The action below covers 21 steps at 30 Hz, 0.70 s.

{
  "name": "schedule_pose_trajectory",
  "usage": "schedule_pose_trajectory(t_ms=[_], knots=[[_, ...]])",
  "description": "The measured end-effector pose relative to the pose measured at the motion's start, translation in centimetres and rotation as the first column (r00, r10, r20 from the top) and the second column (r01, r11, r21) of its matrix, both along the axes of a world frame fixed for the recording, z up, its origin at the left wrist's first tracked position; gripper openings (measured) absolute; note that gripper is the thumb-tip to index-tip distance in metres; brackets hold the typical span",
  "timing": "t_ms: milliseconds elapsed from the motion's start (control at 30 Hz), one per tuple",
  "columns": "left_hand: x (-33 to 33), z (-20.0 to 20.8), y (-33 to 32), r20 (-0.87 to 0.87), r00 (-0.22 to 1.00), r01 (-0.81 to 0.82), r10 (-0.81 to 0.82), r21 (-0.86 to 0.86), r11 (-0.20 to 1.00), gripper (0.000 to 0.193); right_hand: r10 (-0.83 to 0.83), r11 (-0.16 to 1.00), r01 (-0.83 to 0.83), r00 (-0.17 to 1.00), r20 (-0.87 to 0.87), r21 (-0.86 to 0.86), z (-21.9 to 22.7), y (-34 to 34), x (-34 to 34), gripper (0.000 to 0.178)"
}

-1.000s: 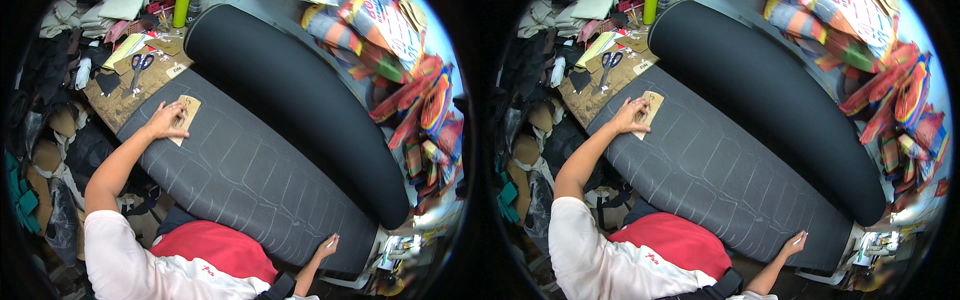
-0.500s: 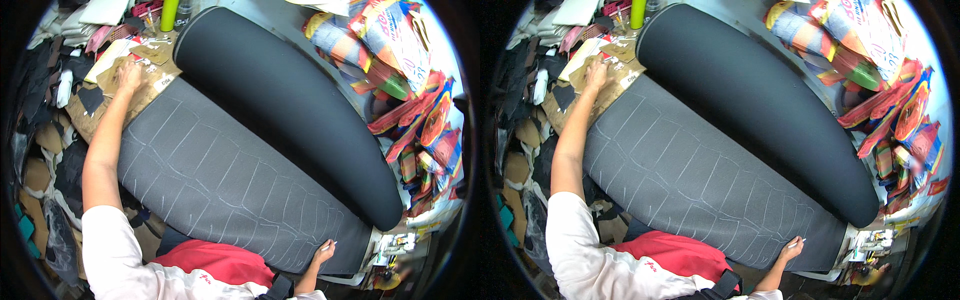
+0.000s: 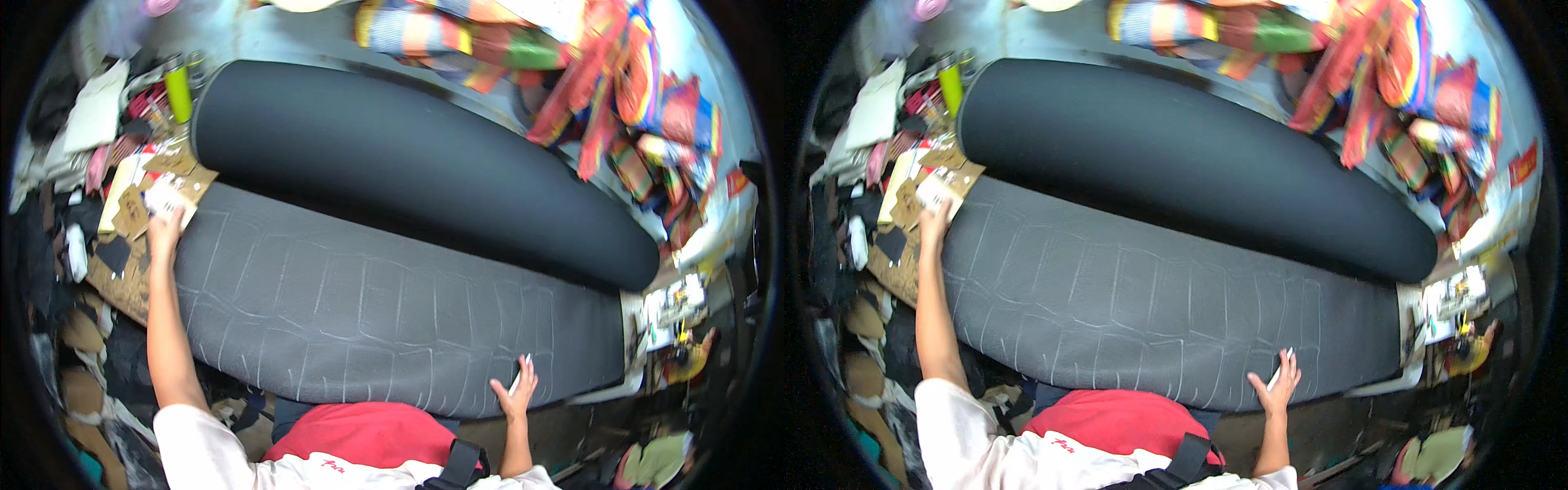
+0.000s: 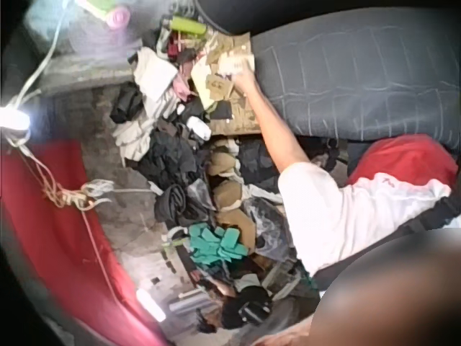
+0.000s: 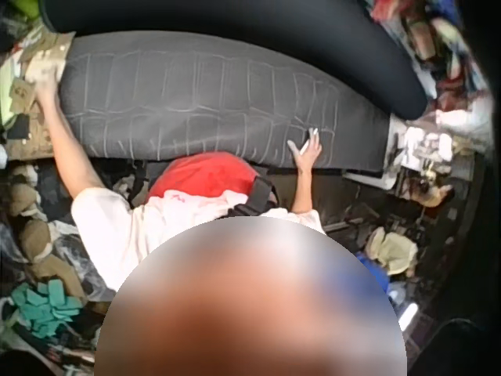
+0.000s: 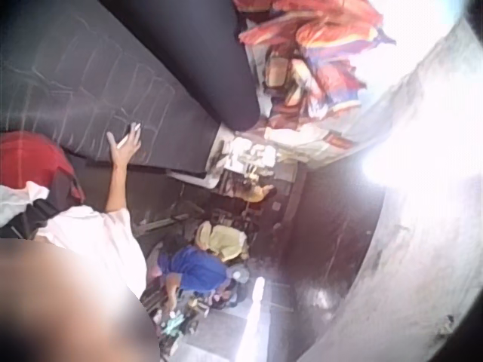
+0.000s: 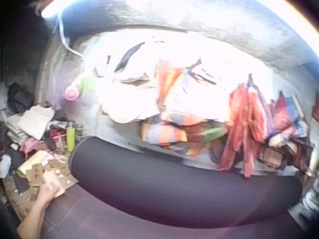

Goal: The person uses a small rectangular template and a white marking tool to trace outlines onto a large roll of black fabric. They reposition the template repeatedly to create a grid of marked sections and briefly use scissors to trim a small piece of paper.

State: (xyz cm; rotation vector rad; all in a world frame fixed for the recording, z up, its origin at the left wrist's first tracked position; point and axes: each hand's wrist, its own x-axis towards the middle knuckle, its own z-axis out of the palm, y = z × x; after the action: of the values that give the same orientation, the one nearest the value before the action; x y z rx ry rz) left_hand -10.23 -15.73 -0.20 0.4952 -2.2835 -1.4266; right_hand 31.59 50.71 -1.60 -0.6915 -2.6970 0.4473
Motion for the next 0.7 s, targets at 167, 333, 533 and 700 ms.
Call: schedule_pose_trajectory(t_ms=[167, 333, 533, 700], knots=[[15.6, -1.4, 7.6, 0.089, 0.957, 0.279, -0.276, -0.024, 0.96, 0.028, 0.004, 1.0, -0.004, 1.0, -0.026, 0.031, 0.8, 0.6, -3.9, 0.093], [16.9, -3.1, 11.6, 0.186, 0.94, 0.341, -0.287, -0.459, 0.82, 0.042, -0.013, 1.0, 0.013, 1.0, -0.006, 0.025, 1.5, 2.5, -8.9, 0.092], [10.1, -4.4, 10.2, 0.26, 0.925, 0.372, -0.276, -0.481, 0.794, 0.047, -0.058, 0.997, 0.058, 0.998, 0.001, 0.042, 1.6, 2.9, -12.9, 0.091], [3.8, -4.4, 10.2, 0.342, 0.898, 0.422, -0.277, -0.495, 0.76, 0.055, -0.083, 0.996, 0.083, 0.997, 0.006, 0.03, 1.8, 2.3, -13.8, 0.09]])
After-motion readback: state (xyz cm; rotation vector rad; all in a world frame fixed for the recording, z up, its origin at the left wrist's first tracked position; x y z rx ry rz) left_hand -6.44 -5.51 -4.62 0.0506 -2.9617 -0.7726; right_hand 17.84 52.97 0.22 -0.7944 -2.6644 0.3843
